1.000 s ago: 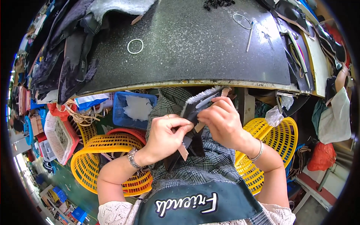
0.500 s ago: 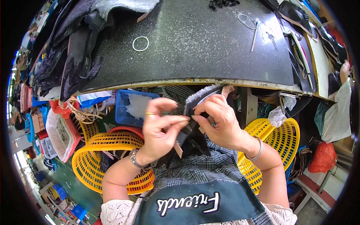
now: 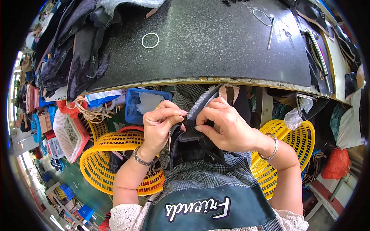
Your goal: Assembling shoe components by manually attaching zippers and lining to leather uppers at a factory workbench.
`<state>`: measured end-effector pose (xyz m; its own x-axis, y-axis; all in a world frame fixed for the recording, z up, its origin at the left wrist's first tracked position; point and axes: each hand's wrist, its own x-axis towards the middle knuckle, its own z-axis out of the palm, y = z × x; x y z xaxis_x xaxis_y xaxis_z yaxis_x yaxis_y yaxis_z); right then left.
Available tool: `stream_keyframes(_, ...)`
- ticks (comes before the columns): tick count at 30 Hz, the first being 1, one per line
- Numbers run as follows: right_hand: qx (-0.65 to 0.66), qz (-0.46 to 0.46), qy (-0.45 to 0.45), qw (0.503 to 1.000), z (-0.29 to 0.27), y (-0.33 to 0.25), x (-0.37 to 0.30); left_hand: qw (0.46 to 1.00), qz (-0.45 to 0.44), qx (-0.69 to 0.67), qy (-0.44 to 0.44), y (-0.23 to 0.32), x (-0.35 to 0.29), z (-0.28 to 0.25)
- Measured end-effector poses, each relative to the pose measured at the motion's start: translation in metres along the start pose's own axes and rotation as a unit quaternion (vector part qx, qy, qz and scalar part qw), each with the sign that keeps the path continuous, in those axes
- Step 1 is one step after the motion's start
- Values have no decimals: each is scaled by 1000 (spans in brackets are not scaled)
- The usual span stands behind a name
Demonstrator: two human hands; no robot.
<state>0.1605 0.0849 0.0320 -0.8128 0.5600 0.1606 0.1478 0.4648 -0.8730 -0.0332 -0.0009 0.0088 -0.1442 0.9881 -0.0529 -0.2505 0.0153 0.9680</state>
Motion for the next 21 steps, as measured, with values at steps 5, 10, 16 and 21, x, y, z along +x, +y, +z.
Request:
stream_keyframes(5, 19, 6, -2, 1000, -1, 0, 0, 998, -55, -25, -31, 3, 0, 0)
stream_keyframes(10, 26, 6, 17, 1000, -1, 2, 0, 995, -83, 4, -51, 1, 1, -2)
stream_keyframes(16, 21, -3, 30, 999, 1, 2, -2, 981, -187, -48, -35, 11, 3, 1)
stream_keyframes(21, 0, -6, 41, 999, 1, 1, -4, 986, -153, -11, -69, 9, 5, -3)
